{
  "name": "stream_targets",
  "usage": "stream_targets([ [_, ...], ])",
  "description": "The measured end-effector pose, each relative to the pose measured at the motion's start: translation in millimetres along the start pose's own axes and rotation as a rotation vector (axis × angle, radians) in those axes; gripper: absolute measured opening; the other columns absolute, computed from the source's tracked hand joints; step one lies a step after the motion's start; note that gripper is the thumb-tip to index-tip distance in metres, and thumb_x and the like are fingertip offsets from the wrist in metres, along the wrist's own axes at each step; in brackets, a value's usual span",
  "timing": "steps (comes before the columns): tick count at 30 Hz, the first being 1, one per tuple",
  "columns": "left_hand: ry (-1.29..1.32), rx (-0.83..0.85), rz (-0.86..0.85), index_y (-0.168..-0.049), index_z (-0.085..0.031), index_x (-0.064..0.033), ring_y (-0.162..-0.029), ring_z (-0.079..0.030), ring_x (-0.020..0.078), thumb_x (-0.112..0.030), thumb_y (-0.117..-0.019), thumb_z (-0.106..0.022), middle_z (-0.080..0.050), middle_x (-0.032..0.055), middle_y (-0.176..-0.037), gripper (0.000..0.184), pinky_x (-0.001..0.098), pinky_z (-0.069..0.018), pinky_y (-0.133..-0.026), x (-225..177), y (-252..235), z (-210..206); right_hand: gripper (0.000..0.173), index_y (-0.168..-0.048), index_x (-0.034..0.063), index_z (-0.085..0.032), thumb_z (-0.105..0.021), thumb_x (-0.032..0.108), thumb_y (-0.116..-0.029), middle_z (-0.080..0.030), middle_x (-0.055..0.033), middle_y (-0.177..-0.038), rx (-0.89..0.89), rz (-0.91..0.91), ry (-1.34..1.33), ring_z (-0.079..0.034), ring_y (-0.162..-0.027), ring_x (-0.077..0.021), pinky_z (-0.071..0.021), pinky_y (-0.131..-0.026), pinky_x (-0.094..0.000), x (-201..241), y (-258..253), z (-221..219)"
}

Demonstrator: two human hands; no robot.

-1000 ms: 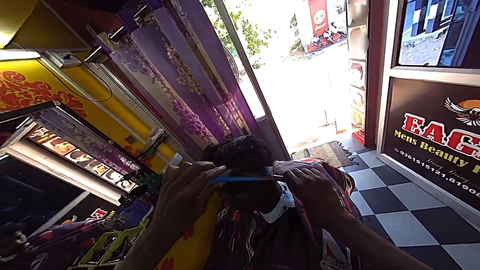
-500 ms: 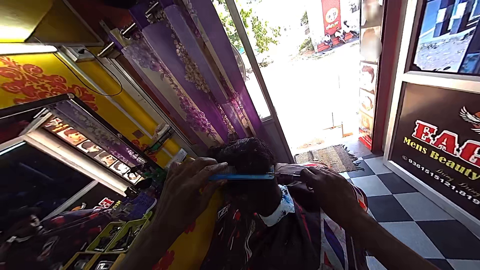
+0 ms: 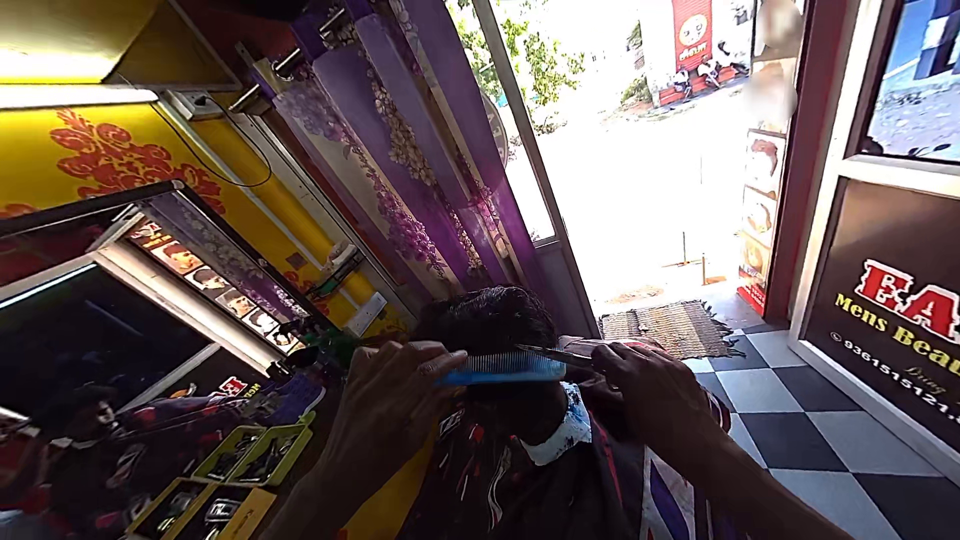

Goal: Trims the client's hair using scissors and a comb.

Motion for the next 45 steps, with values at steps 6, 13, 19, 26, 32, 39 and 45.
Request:
stream_targets([
  [6, -0.025, 0.187, -0.005, -0.118, -0.076, -0.0269, -0.093, -0.066, 0.0172, -0.048, -0.1017, -0.055, -0.072, -0.0031, -0.112, 0.034, 0.0411, -0.0503, -0.077, 5.4, 0.8, 0.1, 0.025, -0.098, 0.0111, -0.072, -0.077, -0.006, -0.0799, -0.072, -0.0069, -0.089, -0.031, -0.021, -0.003, -0.072, -0.078, -0.0272, -0.0583, -0.067, -0.0468, -42.7, 0.3, -2.6],
  [13, -0.151, 0.095, 0.048, -0.121, -0.077, -0.0251, -0.098, -0.063, 0.0183, -0.047, -0.0987, -0.058, -0.070, -0.0027, -0.113, 0.036, 0.0441, -0.0468, -0.083, 2.5, -42.9, 5.3, 0.022, -0.098, 0.0161, -0.072, -0.080, 0.004, -0.0816, -0.071, -0.0034, -0.085, 0.156, 0.043, -0.123, -0.070, -0.070, -0.0246, -0.0573, -0.060, -0.0462, -57.0, -17.0, -13.0],
  [19, -0.158, 0.023, 0.009, -0.119, -0.076, -0.0234, -0.097, -0.062, 0.0172, -0.039, -0.0997, -0.061, -0.070, -0.0016, -0.115, 0.029, 0.0407, -0.0417, -0.080, -1.9, -48.0, 3.2, 0.045, -0.118, 0.0102, -0.070, -0.088, 0.024, -0.0790, -0.070, -0.0088, -0.112, 0.432, 0.032, -0.171, -0.068, -0.103, -0.0306, -0.0571, -0.081, -0.0484, -30.7, -45.2, 1.9],
  [26, -0.192, 0.036, 0.008, -0.123, -0.074, -0.0244, -0.094, -0.060, 0.0161, -0.039, -0.1007, -0.060, -0.068, -0.0030, -0.114, 0.030, 0.0393, -0.0414, -0.079, -7.2, -47.6, 6.5, 0.024, -0.099, 0.0147, -0.071, -0.079, 0.000, -0.0816, -0.069, -0.0022, -0.084, 0.182, 0.169, -0.113, -0.069, -0.079, -0.0220, -0.0567, -0.069, -0.0396, -27.5, -39.4, -3.8],
  [32, -0.145, 0.105, -0.041, -0.124, -0.068, -0.0289, -0.095, -0.063, 0.0166, -0.046, -0.1038, -0.056, -0.069, -0.0020, -0.110, 0.029, 0.0389, -0.0467, -0.083, -23.4, -22.7, 7.0, 0.027, -0.101, 0.0138, -0.072, -0.082, 0.003, -0.0793, -0.071, -0.0043, -0.086, 0.064, 0.050, -0.118, -0.071, -0.075, -0.0252, -0.0577, -0.065, -0.0441, -51.2, -24.6, -10.4],
  [39, -0.171, 0.192, 0.043, -0.118, -0.077, -0.0270, -0.093, -0.065, 0.0170, -0.049, -0.1016, -0.055, -0.072, -0.0029, -0.109, 0.036, 0.0412, -0.0484, -0.078, -7.6, -32.0, 3.5, 0.024, -0.100, 0.0170, -0.073, -0.081, 0.006, -0.0799, -0.072, -0.0009, -0.091, 0.114, 0.194, -0.194, -0.071, -0.083, -0.0221, -0.0564, -0.075, -0.0452, -87.8, -34.9, -15.6],
  [45, -0.248, 0.145, 0.093, -0.119, -0.078, -0.0246, -0.097, -0.064, 0.0214, -0.049, -0.0989, -0.055, -0.071, -0.0008, -0.113, 0.039, 0.0447, -0.0463, -0.080, -1.6, -62.7, 2.6, 0.021, -0.100, 0.0163, -0.071, -0.082, 0.011, -0.0829, -0.072, -0.0020, -0.084, 0.284, 0.244, -0.209, -0.071, -0.073, -0.0220, -0.0573, -0.070, -0.0468, -84.3, -54.2, -18.5],
])
Point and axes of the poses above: each hand's wrist, its own y-axis away from the middle knuckle, its own z-axis out of the back of the hand, x = y × z, the point moved 1 cm from there along -y, towards the middle knuckle
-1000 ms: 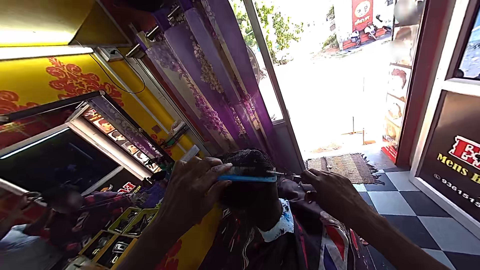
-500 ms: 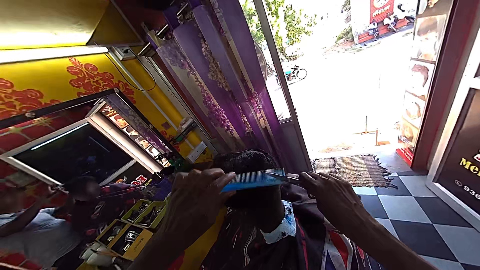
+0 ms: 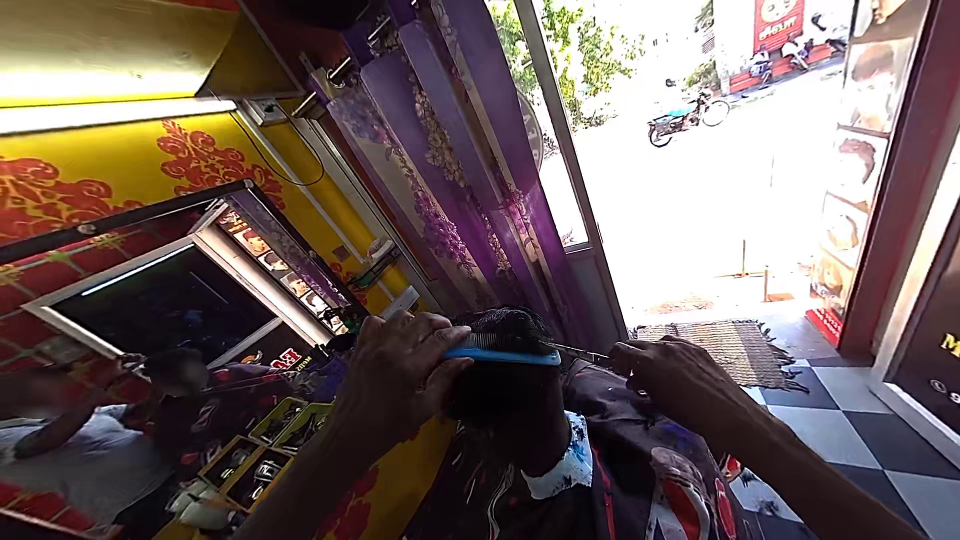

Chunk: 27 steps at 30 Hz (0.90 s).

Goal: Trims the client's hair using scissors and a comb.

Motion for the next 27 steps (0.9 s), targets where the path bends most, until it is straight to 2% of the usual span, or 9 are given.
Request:
stream_targets([
  [4, 0.009, -0.070, -0.034, -0.121, -0.076, -0.0242, -0.097, -0.062, 0.0187, -0.042, -0.0991, -0.059, -0.070, -0.0017, -0.114, 0.033, 0.0422, -0.0439, -0.080, -1.6, -0.5, -1.5, 0.050, -0.117, 0.0178, -0.068, -0.088, 0.037, -0.0762, -0.070, -0.0028, -0.107, 0.216, -0.040, -0.014, -0.068, -0.101, -0.0260, -0.0546, -0.083, -0.0495, 8.4, -14.0, 9.0],
  [7, 0.005, -0.131, -0.091, -0.121, -0.075, -0.0223, -0.094, -0.061, 0.0183, -0.039, -0.1008, -0.061, -0.069, -0.0001, -0.112, 0.030, 0.0414, -0.0421, -0.079, -3.1, 1.4, -1.2, 0.051, -0.122, 0.0165, -0.068, -0.086, 0.038, -0.0790, -0.069, -0.0043, -0.112, 0.248, -0.023, 0.006, -0.066, -0.106, -0.0267, -0.0523, -0.088, -0.0489, 21.3, -25.6, 11.9],
  [9, -0.007, -0.135, -0.101, -0.121, -0.075, -0.0228, -0.095, -0.061, 0.0175, -0.039, -0.1012, -0.060, -0.070, -0.0011, -0.112, 0.029, 0.0404, -0.0419, -0.081, -4.2, 1.1, 0.9, 0.041, -0.119, 0.0177, -0.070, -0.084, 0.028, -0.0825, -0.071, -0.0036, -0.107, 0.146, 0.015, 0.022, -0.068, -0.099, -0.0252, -0.0544, -0.084, -0.0463, 27.1, -27.1, 11.5],
  [11, 0.001, -0.115, -0.100, -0.122, -0.075, -0.0225, -0.097, -0.060, 0.0178, -0.039, -0.1010, -0.060, -0.069, -0.0009, -0.113, 0.030, 0.0402, -0.0403, -0.081, -4.8, -0.1, 3.5, 0.024, -0.104, 0.0156, -0.072, -0.083, 0.015, -0.0833, -0.072, -0.0032, -0.091, 0.010, 0.046, 0.024, -0.071, -0.083, -0.0232, -0.0569, -0.076, -0.0445, 28.1, -23.4, 9.3],
  [13, 0.004, -0.097, -0.098, -0.123, -0.075, -0.0222, -0.097, -0.061, 0.0191, -0.039, -0.1004, -0.060, -0.069, 0.0001, -0.114, 0.032, 0.0413, -0.0422, -0.080, -4.2, -1.4, 5.3, 0.019, -0.098, 0.0151, -0.070, -0.078, 0.005, -0.0847, -0.070, -0.0030, -0.082, -0.013, 0.039, 0.029, -0.070, -0.074, -0.0221, -0.0573, -0.070, -0.0445, 22.3, -18.1, 7.5],
  [16, 0.011, -0.084, -0.089, -0.123, -0.075, -0.0228, -0.097, -0.061, 0.0192, -0.040, -0.1002, -0.060, -0.069, -0.0004, -0.114, 0.032, 0.0410, -0.0430, -0.080, -3.8, -1.6, 6.4, 0.018, -0.101, 0.0155, -0.069, -0.078, 0.009, -0.0865, -0.071, -0.0036, -0.086, 0.042, -0.012, 0.047, -0.071, -0.077, -0.0238, -0.0571, -0.071, -0.0458, 15.5, -15.0, 6.7],
  [20, 0.020, -0.081, -0.092, -0.123, -0.075, -0.0231, -0.097, -0.060, 0.0185, -0.040, -0.1007, -0.060, -0.069, -0.0007, -0.114, 0.032, 0.0404, -0.0426, -0.081, -2.6, -1.7, 5.0, 0.035, -0.111, 0.0162, -0.071, -0.086, 0.021, -0.0795, -0.072, -0.0033, -0.102, 0.049, -0.011, 0.054, -0.070, -0.093, -0.0247, -0.0574, -0.072, -0.0447, 29.5, -22.6, 8.1],
  [24, 0.003, -0.096, -0.076, -0.123, -0.075, -0.0216, -0.094, -0.060, 0.0197, -0.042, -0.1015, -0.057, -0.069, 0.0009, -0.111, 0.035, 0.0417, -0.0424, -0.079, -4.9, 0.8, 4.7, 0.024, -0.097, 0.0144, -0.071, -0.080, 0.000, -0.0799, -0.070, -0.0025, -0.082, -0.159, 0.031, 0.075, -0.070, -0.074, -0.0225, -0.0567, -0.063, -0.0417, 36.2, -20.1, 6.3],
  [27, 0.009, -0.172, -0.067, -0.124, -0.071, -0.0228, -0.091, -0.062, 0.0210, -0.045, -0.1033, -0.056, -0.069, 0.0032, -0.108, 0.034, 0.0418, -0.0434, -0.078, -15.2, 17.3, 2.3, 0.022, -0.097, 0.0144, -0.071, -0.081, 0.003, -0.0812, -0.069, -0.0035, -0.078, -0.227, -0.048, 0.097, -0.069, -0.067, -0.0235, -0.0568, -0.058, -0.0432, 26.1, -14.1, 5.4],
])
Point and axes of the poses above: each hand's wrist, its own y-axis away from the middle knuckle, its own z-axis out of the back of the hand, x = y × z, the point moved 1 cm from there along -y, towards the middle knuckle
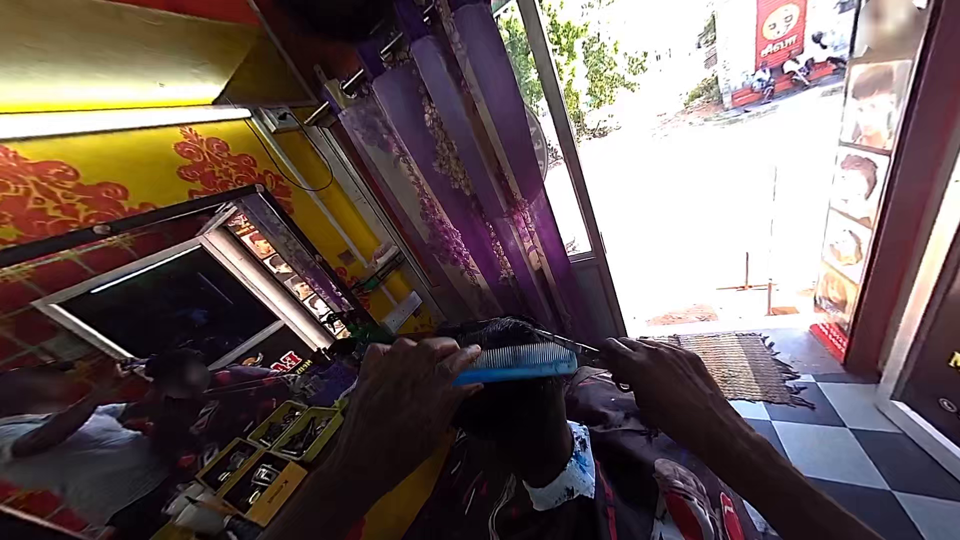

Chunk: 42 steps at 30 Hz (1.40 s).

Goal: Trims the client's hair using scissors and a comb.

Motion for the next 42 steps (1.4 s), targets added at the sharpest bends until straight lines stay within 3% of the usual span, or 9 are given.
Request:
stream_targets([
  [5, 0.077, 0.285, -0.105, -0.120, -0.072, -0.0283, -0.094, -0.064, 0.0175, -0.048, -0.1044, -0.050, -0.071, -0.0024, -0.110, 0.033, 0.0422, -0.0455, -0.083, -4.0, 25.3, 3.5, 0.022, -0.100, 0.0145, -0.073, -0.080, 0.004, -0.0822, -0.071, -0.0029, -0.088, -0.071, 0.000, -0.002, -0.071, -0.077, -0.0233, -0.0582, -0.071, -0.0445, -35.0, 7.3, -3.7],
  [10, 0.013, 0.194, 0.052, -0.112, -0.079, -0.0273, -0.087, -0.067, 0.0163, -0.053, -0.1018, -0.050, -0.074, -0.0047, -0.104, 0.039, 0.0451, -0.0484, -0.078, 18.4, 2.6, -6.2, 0.030, -0.105, 0.0176, -0.074, -0.087, 0.013, -0.0778, -0.073, 0.0005, -0.095, 0.085, 0.126, -0.045, -0.070, -0.088, -0.0212, -0.0546, -0.087, -0.0479, -48.9, -3.0, -3.1],
  [14, -0.036, 0.174, 0.085, -0.114, -0.079, -0.0255, -0.092, -0.065, 0.0185, -0.050, -0.0981, -0.055, -0.073, -0.0034, -0.108, 0.038, 0.0457, -0.0453, -0.080, 28.9, -18.9, -9.2, 0.014, -0.099, 0.0157, -0.071, -0.078, 0.012, -0.0874, -0.072, -0.0021, -0.084, 0.289, 0.077, -0.114, -0.071, -0.076, -0.0218, -0.0558, -0.077, -0.0477, -42.8, -13.4, -0.2],
  [18, -0.049, 0.133, 0.069, -0.118, -0.078, -0.0247, -0.098, -0.064, 0.0196, -0.048, -0.0976, -0.057, -0.072, -0.0025, -0.113, 0.037, 0.0448, -0.0446, -0.083, 30.2, -21.9, -9.4, 0.048, -0.115, 0.0177, -0.069, -0.087, 0.042, -0.0774, -0.071, -0.0031, -0.108, 0.533, 0.083, -0.166, -0.068, -0.099, -0.0248, -0.0531, -0.085, -0.0521, -36.9, -24.9, 1.2],
  [21, -0.035, 0.083, 0.048, -0.120, -0.077, -0.0249, -0.097, -0.061, 0.0181, -0.043, -0.0988, -0.058, -0.070, -0.0027, -0.113, 0.034, 0.0414, -0.0421, -0.081, 27.2, -19.2, -8.6, 0.057, -0.120, 0.0156, -0.066, -0.087, 0.046, -0.0769, -0.069, -0.0053, -0.114, 0.594, 0.100, -0.136, -0.066, -0.106, -0.0272, -0.0517, -0.089, -0.0529, -26.5, -35.8, 1.1],
  [29, -0.031, 0.077, 0.013, -0.135, -0.067, -0.0222, -0.099, -0.061, 0.0202, -0.043, -0.1004, -0.057, -0.070, -0.0013, -0.117, 0.041, 0.0437, -0.0413, -0.083, 22.8, -17.7, -0.2, 0.012, -0.102, 0.0143, -0.070, -0.073, 0.010, -0.0911, -0.071, -0.0052, -0.085, 0.340, 0.223, -0.109, -0.071, -0.078, -0.0253, -0.0568, -0.072, -0.0479, -23.1, -35.4, 3.6],
  [32, -0.032, 0.086, 0.019, -0.139, -0.063, -0.0208, -0.097, -0.062, 0.0209, -0.042, -0.0998, -0.058, -0.070, -0.0006, -0.114, 0.045, 0.0452, -0.0411, -0.083, 20.7, -19.9, 3.4, 0.011, -0.104, 0.0168, -0.071, -0.073, 0.015, -0.0926, -0.072, -0.0043, -0.088, 0.404, 0.148, -0.076, -0.071, -0.079, -0.0252, -0.0560, -0.071, -0.0494, -29.1, -32.9, 5.1],
  [36, -0.011, 0.093, 0.034, -0.144, -0.059, -0.0196, -0.093, -0.063, 0.0213, -0.042, -0.0998, -0.058, -0.072, -0.0012, -0.110, 0.049, 0.0462, -0.0426, -0.082, 19.0, -21.3, 3.8, 0.041, -0.118, 0.0183, -0.069, -0.085, 0.033, -0.0823, -0.071, -0.0028, -0.108, 0.482, 0.145, -0.087, -0.068, -0.100, -0.0249, -0.0542, -0.086, -0.0507, -14.0, -40.6, 6.9],
  [42, -0.030, 0.095, 0.019, -0.136, -0.066, -0.0201, -0.096, -0.065, 0.0233, -0.045, -0.1021, -0.054, -0.072, 0.0021, -0.114, 0.044, 0.0475, -0.0441, -0.081, 16.8, -19.5, 4.2, 0.020, -0.098, 0.0176, -0.069, -0.078, 0.005, -0.0846, -0.068, -0.0007, -0.080, 0.239, 0.206, -0.019, -0.069, -0.070, -0.0205, -0.0558, -0.062, -0.0430, -4.4, -35.8, 10.1],
])
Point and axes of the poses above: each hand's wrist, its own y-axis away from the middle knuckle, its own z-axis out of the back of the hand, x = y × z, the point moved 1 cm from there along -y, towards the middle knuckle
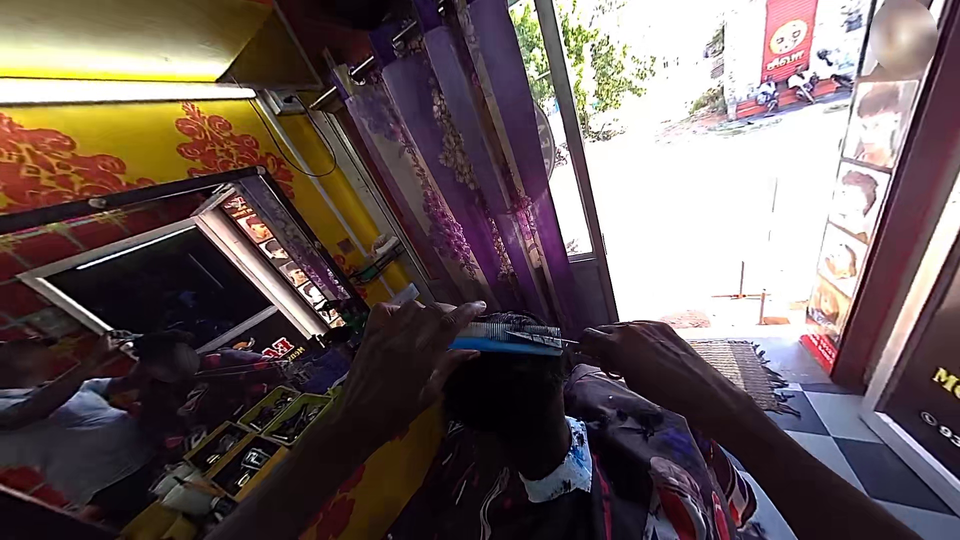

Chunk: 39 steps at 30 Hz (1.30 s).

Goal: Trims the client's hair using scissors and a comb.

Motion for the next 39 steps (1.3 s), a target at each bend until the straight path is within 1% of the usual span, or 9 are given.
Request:
stream_targets([
  [3, -0.030, -0.046, 0.133, -0.114, -0.076, -0.0172, -0.092, -0.068, 0.0248, -0.043, -0.1032, -0.055, -0.073, 0.0052, -0.109, 0.035, 0.0489, -0.0465, -0.080, -7.8, 4.3, 1.7, 0.015, -0.098, 0.0168, -0.070, -0.078, 0.011, -0.0874, -0.069, -0.0022, -0.081, -0.045, -0.186, -0.070, -0.068, -0.068, -0.0226, -0.0546, -0.058, -0.0458, -4.1, 12.0, -3.3],
  [8, 0.074, 0.056, 0.411, -0.106, -0.076, -0.0207, -0.063, -0.065, 0.0129, -0.046, -0.1016, -0.053, -0.069, -0.0058, -0.075, 0.034, 0.0391, -0.0518, -0.055, -35.6, 12.8, 7.5, 0.017, -0.102, 0.0144, -0.071, -0.079, 0.011, -0.0875, -0.072, -0.0066, -0.086, -0.196, -0.464, -0.248, -0.071, -0.074, -0.0298, -0.0550, -0.061, -0.0565, -11.2, 41.8, -22.2],
  [16, -0.023, 0.112, 0.379, -0.102, -0.078, -0.0148, -0.063, -0.066, 0.0167, -0.039, -0.1057, -0.052, -0.074, 0.0006, -0.079, 0.036, 0.0386, -0.0462, -0.057, -106.1, 52.5, -3.9, 0.018, -0.102, 0.0178, -0.073, -0.078, 0.013, -0.0854, -0.073, -0.0028, -0.086, -0.069, -0.493, -0.424, -0.072, -0.076, -0.0270, -0.0571, -0.065, -0.0570, -22.1, 102.2, -41.6],
  [19, -0.075, 0.144, 0.362, -0.103, -0.078, -0.0141, -0.059, -0.065, 0.0201, -0.038, -0.1066, -0.051, -0.073, 0.0035, -0.077, 0.036, 0.0405, -0.0475, -0.058, -121.0, 65.3, -15.2, 0.031, -0.117, 0.0110, -0.072, -0.072, 0.014, -0.0862, -0.076, -0.0050, -0.098, -0.108, -0.411, -0.641, -0.074, -0.084, -0.0266, -0.0609, -0.070, -0.0559, 8.9, 121.6, -35.0],
  [24, 0.164, 0.127, 0.291, -0.106, -0.075, -0.0143, -0.068, -0.067, 0.0158, -0.036, -0.1074, -0.052, -0.075, 0.0013, -0.084, 0.032, 0.0352, -0.0501, -0.065, -143.2, 63.7, -30.7, 0.023, -0.115, 0.0008, -0.069, -0.069, 0.009, -0.0932, -0.076, -0.0088, -0.096, 0.216, -0.272, -1.232, -0.074, -0.085, -0.0222, -0.0608, -0.077, -0.0468, 80.7, 138.0, -30.7],
  [26, 0.181, 0.032, 0.347, -0.110, -0.072, -0.0154, -0.073, -0.067, 0.0151, -0.034, -0.1071, -0.054, -0.075, 0.0008, -0.089, 0.027, 0.0352, -0.0507, -0.068, -137.3, 52.4, -24.3, 0.021, -0.112, 0.0003, -0.067, -0.069, 0.005, -0.0917, -0.075, -0.0073, -0.096, 0.203, -0.269, -1.366, -0.073, -0.084, -0.0178, -0.0612, -0.076, -0.0406, 82.9, 142.4, -34.4],
  [30, 0.110, -0.034, 0.612, -0.114, -0.076, -0.0136, -0.071, -0.068, 0.0116, -0.036, -0.1048, -0.055, -0.074, -0.0005, -0.088, 0.032, 0.0351, -0.0549, -0.061, -103.5, 36.6, -7.7, 0.025, -0.112, 0.0056, -0.067, -0.071, 0.000, -0.0886, -0.074, -0.0006, -0.100, 0.007, -0.345, -1.261, -0.073, -0.087, -0.0141, -0.0646, -0.076, -0.0361, 46.4, 143.6, -30.9],
  [34, 0.070, 0.079, 0.639, -0.112, -0.077, -0.0158, -0.074, -0.070, 0.0128, -0.039, -0.1049, -0.053, -0.075, -0.0018, -0.089, 0.034, 0.0374, -0.0552, -0.062, -115.9, 46.5, -12.3, 0.023, -0.110, 0.0132, -0.069, -0.073, 0.015, -0.0878, -0.076, 0.0068, -0.099, -0.036, -0.396, -1.037, -0.074, -0.088, -0.0084, -0.0657, -0.076, -0.0312, -11.8, 123.6, -51.8],
  [39, 0.029, 0.204, 0.726, -0.108, -0.080, -0.0234, -0.084, -0.072, 0.0131, -0.043, -0.1055, -0.052, -0.077, -0.0019, -0.091, 0.034, 0.0422, -0.0547, -0.077, -155.7, 67.2, -21.4, 0.028, -0.107, 0.0137, -0.070, -0.079, 0.024, -0.0827, -0.073, -0.0009, -0.092, -0.022, -0.165, -0.613, -0.072, -0.082, -0.0218, -0.0601, -0.072, -0.0512, -80.5, 62.8, -66.0],
])
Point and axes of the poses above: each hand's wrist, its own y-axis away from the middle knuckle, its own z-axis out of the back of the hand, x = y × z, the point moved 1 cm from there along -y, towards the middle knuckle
